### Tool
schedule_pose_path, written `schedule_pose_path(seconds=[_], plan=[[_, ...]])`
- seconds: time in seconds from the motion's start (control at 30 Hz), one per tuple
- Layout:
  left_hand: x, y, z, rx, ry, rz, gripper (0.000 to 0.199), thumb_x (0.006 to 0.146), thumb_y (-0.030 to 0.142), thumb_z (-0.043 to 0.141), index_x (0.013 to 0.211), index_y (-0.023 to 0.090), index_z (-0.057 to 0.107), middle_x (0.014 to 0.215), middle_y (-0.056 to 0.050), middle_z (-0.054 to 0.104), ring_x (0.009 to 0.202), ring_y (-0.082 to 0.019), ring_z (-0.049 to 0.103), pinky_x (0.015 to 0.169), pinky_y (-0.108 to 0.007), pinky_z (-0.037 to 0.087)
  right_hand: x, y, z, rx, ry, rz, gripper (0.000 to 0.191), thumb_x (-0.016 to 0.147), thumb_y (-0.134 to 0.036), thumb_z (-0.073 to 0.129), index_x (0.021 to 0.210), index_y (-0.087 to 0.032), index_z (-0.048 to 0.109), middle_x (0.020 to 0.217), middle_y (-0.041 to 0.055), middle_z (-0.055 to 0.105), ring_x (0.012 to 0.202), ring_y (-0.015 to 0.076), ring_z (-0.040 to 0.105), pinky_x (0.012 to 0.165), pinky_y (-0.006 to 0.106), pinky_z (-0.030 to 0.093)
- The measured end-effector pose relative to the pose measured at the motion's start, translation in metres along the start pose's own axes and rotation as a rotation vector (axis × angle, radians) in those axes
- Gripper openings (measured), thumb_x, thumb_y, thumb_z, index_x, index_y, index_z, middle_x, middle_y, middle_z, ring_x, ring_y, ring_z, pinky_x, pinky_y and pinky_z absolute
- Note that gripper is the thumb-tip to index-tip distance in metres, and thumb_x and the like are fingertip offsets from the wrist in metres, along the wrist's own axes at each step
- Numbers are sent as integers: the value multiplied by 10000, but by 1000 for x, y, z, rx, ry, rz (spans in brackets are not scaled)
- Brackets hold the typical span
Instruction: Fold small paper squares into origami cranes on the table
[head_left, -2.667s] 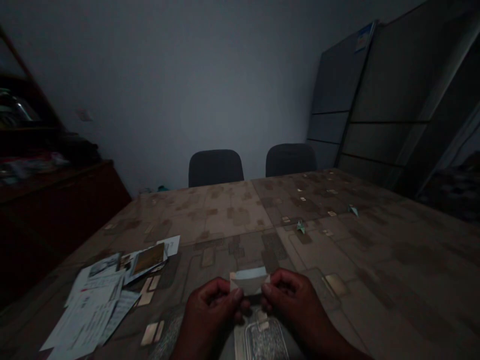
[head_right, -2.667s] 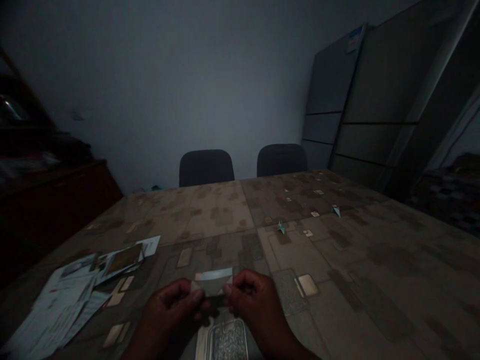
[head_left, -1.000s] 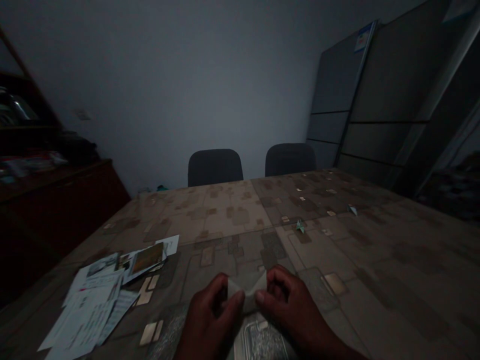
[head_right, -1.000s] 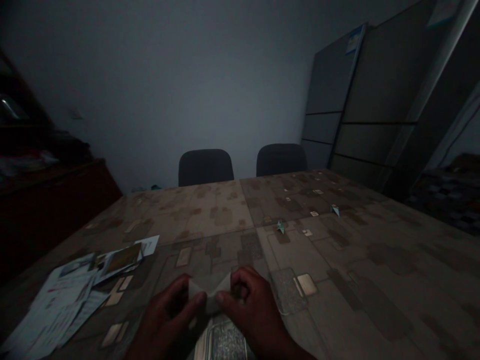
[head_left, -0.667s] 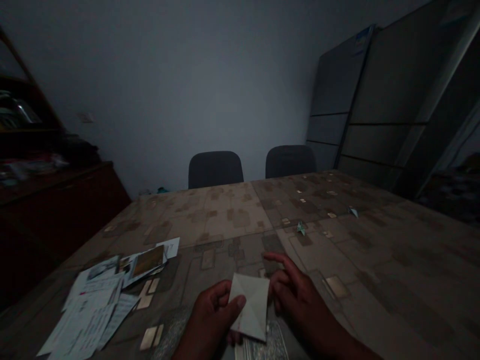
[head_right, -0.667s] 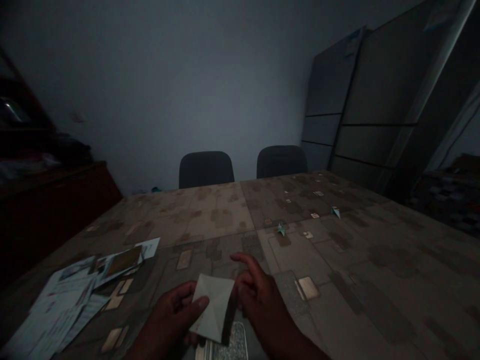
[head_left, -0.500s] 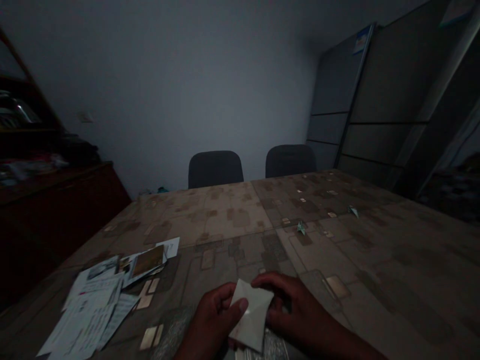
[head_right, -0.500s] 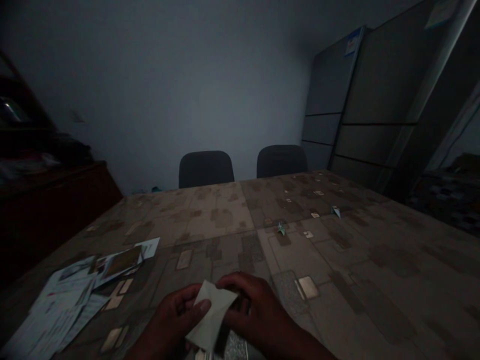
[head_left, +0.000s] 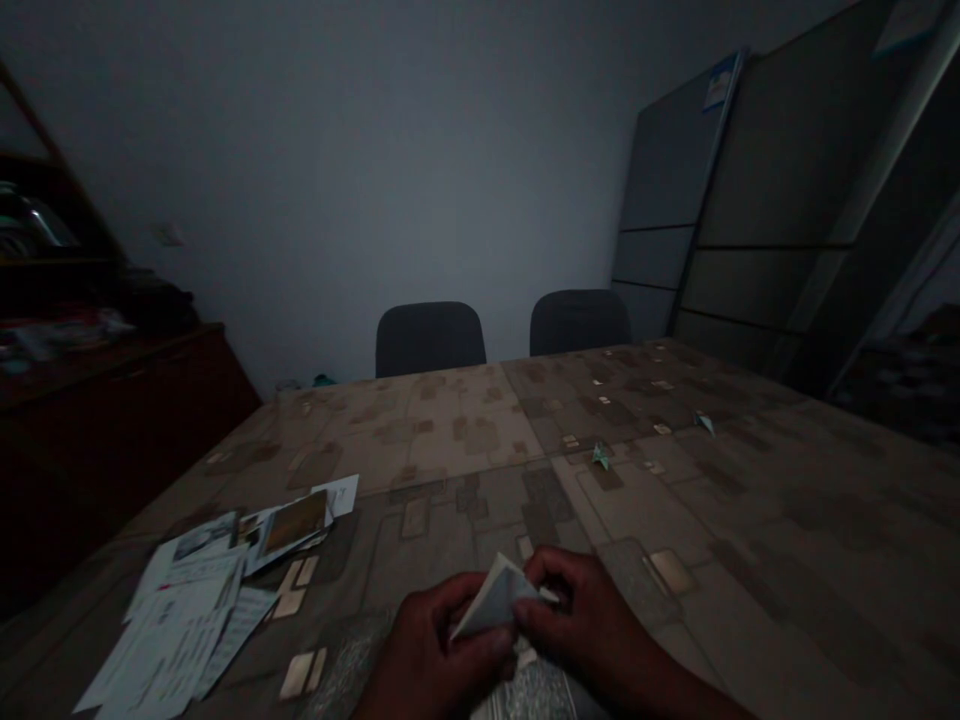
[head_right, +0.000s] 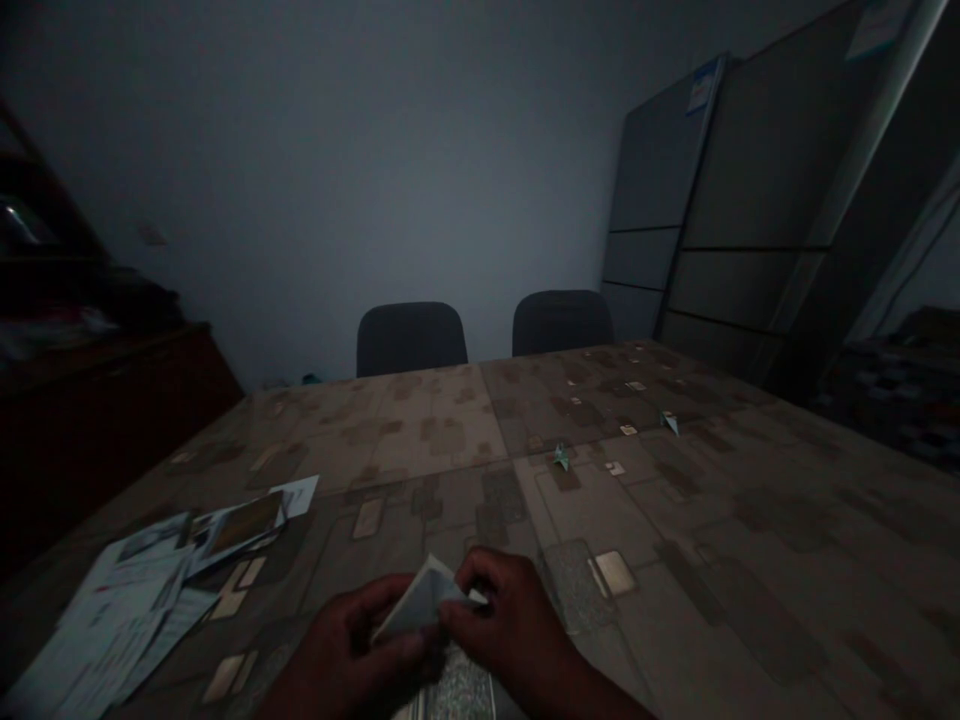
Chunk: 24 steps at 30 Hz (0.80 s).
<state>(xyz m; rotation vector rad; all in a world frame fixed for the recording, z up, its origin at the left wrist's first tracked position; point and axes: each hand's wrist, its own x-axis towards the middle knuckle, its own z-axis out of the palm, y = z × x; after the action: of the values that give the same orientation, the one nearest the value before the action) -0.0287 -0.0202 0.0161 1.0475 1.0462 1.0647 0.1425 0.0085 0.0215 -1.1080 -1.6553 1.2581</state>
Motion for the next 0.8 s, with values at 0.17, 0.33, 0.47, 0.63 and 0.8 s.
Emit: schedule_pose_path(seconds=[0.17,0.33,0.47,0.63,0.8], plan=[[5,-2,-2,21,15,-78,281,656,314,764,832,98,732,665,-83,726,483,-145,632,404,-192,407,2,2,3,160,22,74,102,665,-169,593,701,-182,499,618,-19,563,586,140,531,526,235,384],[8,-4,-7,-31,-7,-110,314,640,341,797,828,98,729,645,-74,724,475,-138,649,400,-179,423,5,2,1,274,18,121,161,625,-200,631,705,-181,493,550,-59,516,449,89,468,446,207,350],[8,-6,-10,-45,-28,-109,295,663,329,789,834,96,733,667,-81,734,488,-134,661,410,-172,428,6,4,0,287,28,123,165,618,-193,645,691,-182,497,535,-61,522,422,78,465,424,194,339],[9,-8,-11,-62,-30,-116,297,662,312,791,853,93,730,660,-76,738,495,-140,669,413,-179,442,5,7,0,287,24,122,189,623,-225,671,703,-179,505,525,-65,520,409,78,468,414,192,348],[10,-9,-12,-78,0,-109,285,670,282,779,875,92,726,647,-69,736,485,-136,663,420,-185,449,6,7,-3,259,45,84,183,628,-235,679,703,-172,525,551,-50,528,448,89,487,433,198,364]])
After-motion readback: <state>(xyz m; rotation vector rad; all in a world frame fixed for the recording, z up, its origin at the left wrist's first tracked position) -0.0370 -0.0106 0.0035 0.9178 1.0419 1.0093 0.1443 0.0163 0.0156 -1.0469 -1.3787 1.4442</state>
